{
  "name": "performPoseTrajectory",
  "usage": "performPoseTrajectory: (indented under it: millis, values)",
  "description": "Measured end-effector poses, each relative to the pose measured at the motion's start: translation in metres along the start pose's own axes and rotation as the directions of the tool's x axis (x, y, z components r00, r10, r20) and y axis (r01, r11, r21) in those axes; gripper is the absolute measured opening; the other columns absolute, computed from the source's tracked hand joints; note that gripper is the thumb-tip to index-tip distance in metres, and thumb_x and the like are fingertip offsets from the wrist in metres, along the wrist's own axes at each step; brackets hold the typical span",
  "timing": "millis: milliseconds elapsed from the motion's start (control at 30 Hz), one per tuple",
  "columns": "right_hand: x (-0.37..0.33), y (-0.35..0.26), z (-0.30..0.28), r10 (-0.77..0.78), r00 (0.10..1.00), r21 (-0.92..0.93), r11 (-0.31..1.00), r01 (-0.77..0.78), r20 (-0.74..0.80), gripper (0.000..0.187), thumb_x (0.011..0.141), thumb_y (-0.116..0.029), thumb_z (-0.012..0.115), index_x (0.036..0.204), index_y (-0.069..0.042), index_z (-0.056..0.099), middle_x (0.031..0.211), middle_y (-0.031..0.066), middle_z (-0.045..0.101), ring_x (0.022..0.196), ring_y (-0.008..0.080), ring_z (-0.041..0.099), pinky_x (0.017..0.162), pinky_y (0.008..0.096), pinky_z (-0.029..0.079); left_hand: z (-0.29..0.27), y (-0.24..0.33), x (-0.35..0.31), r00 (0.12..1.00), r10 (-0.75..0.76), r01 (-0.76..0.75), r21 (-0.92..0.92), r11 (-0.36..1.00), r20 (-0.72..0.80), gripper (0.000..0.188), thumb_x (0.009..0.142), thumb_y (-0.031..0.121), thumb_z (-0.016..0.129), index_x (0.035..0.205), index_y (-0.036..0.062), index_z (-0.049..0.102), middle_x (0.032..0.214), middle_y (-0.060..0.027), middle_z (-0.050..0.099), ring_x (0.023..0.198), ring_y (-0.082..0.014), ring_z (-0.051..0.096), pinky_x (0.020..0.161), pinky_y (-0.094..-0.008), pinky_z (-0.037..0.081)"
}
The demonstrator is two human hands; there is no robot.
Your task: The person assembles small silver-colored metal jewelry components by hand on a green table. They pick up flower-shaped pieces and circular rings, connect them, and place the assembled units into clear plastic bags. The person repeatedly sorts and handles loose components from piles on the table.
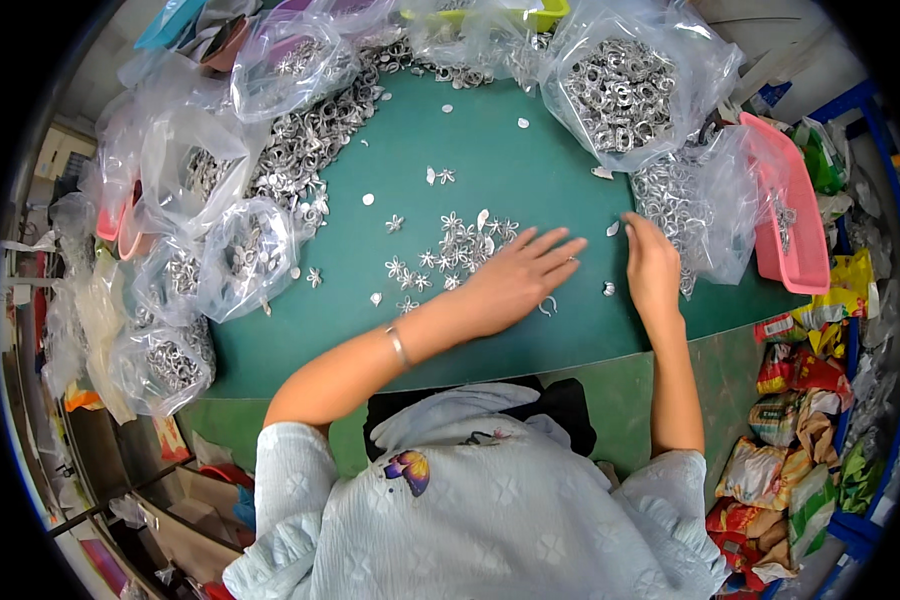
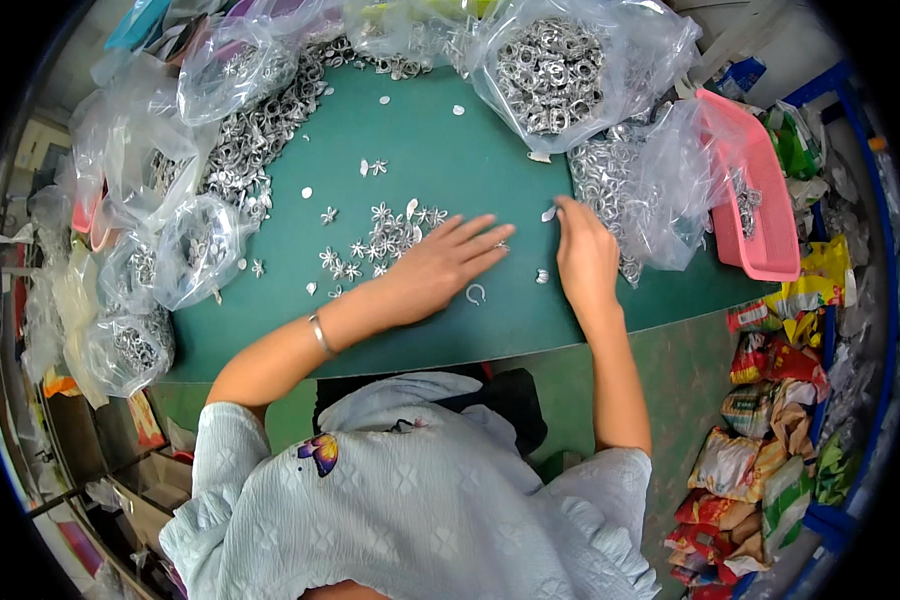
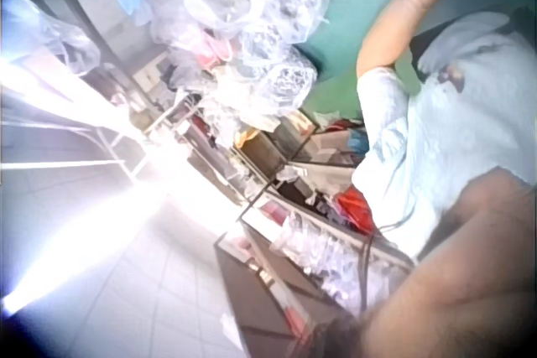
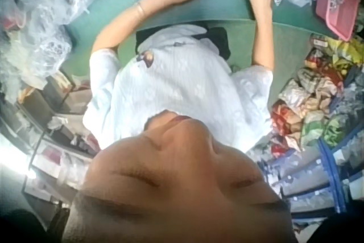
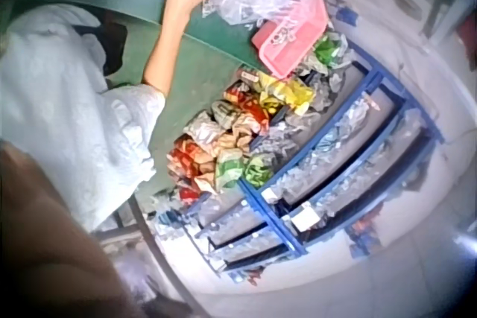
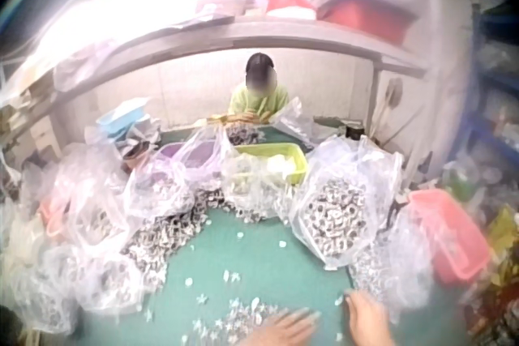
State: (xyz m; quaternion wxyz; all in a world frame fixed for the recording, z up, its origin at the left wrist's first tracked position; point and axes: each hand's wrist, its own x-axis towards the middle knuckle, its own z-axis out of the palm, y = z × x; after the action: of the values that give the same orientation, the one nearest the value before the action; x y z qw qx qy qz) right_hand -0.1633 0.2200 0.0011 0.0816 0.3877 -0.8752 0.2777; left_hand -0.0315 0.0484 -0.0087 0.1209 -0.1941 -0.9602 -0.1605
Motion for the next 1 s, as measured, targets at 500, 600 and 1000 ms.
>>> performPoseTrajectory:
  millis: [500, 600, 1000]
  values:
    - [-0.037, -0.020, -0.026, 0.074, 0.977, -0.039, 0.997, -0.067, 0.201, 0.026, 0.080, -0.020, 0.063, 0.098, -0.005, 0.053, 0.093, 0.0134, 0.060, 0.072, 0.0351, 0.059, 0.058, 0.0410, 0.046, 0.008, 0.042, -0.026, 0.997, -0.068, 0.067, -0.039, 0.997, -0.031, 0.036, 0.071, 0.008, 0.053, 0.104, -0.0042, 0.055, 0.114, -0.0169, 0.049, 0.109, -0.0285, 0.046, 0.092, -0.0406, 0.035]
    - [-0.048, -0.017, -0.013, 0.024, 0.970, -0.085, 0.996, -0.003, 0.243, 0.028, 0.080, -0.019, 0.064, 0.099, -0.003, 0.050, 0.087, 0.0130, 0.059, 0.071, 0.0346, 0.059, 0.056, 0.0403, 0.045, 0.008, 0.041, -0.023, 0.995, -0.096, 0.096, 0.000, 0.995, -0.029, 0.033, 0.071, 0.008, 0.053, 0.102, -0.0034, 0.055, 0.112, -0.0157, 0.050, 0.108, -0.0282, 0.046, 0.092, -0.0409, 0.035]
    - [-0.041, -0.010, -0.026, -0.026, 0.715, 0.598, -0.529, -0.602, 0.698, 0.033, 0.097, -0.032, 0.034, 0.093, -0.003, 0.051, 0.066, 0.0016, 0.038, 0.051, 0.0083, 0.034, 0.038, 0.0193, 0.028, 0.010, 0.025, -0.030, 0.978, -0.157, 0.149, -0.068, 0.987, -0.137, 0.027, 0.071, 0.006, 0.062, 0.097, 0.0015, 0.057, 0.099, -0.0112, 0.052, 0.095, -0.0258, 0.050, 0.085, -0.0404, 0.037]
